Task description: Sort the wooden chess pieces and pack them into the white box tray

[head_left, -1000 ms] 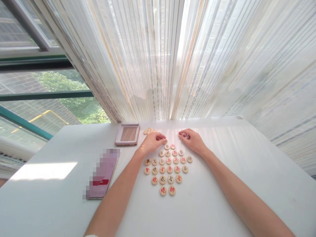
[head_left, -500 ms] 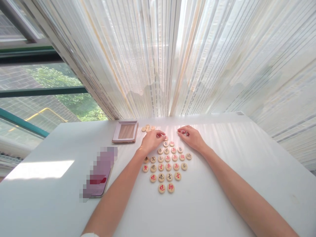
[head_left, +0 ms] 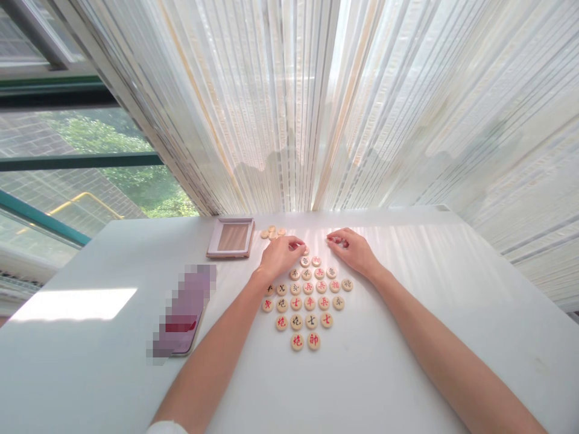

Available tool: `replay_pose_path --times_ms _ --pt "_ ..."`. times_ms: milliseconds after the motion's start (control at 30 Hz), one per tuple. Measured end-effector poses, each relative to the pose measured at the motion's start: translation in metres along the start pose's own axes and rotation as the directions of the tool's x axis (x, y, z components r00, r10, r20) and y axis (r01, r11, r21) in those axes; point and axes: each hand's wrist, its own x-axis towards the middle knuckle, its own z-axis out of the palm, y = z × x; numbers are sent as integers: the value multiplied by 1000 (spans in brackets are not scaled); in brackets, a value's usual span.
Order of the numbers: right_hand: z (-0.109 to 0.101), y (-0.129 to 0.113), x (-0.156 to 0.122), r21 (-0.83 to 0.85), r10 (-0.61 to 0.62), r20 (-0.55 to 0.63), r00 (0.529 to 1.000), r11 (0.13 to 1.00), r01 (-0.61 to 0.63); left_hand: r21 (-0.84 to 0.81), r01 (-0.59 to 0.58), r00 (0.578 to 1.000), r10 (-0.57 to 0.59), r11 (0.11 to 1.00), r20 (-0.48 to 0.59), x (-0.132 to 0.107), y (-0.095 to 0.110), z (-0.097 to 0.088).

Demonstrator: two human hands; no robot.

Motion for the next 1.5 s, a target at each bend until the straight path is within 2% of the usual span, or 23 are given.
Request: replay_pose_path --times_ms 533,667,800,933,1033,1167,1367,1500 --pt "-4 -6 0 0 15 6 1000 1000 -15 -34 -1 1000 1 999 -3 0 1 -1" --pt "-4 -5 0 18 16 1 1000 1000 -16 -77 -5 1000 5 997 -2 1 -1 -2" --pt "-5 -9 1 57 22 -20 1000 998 -20 -156 8 1000 -6 988 12 4 -4 -10" --pt "-6 -26 1 120 -3 -19 1000 993 5 -275 25 998 -9 961 61 4 0 -24" --pt "-6 -47 0 162 -54 6 999 985 52 -372 24 988 35 928 150 -1 8 -31" --pt "-8 -73 -3 224 -139 28 990 966 129 -535 71 954 99 842 282 -7 18 -35" --pt "-9 -91 -6 220 -162 20 987 963 154 -630 65 957 130 774 259 -8 20 -37" --pt "-8 -92 -5 307 -61 57 996 951 41 -685 48 946 187 727 265 -7 16 -40"
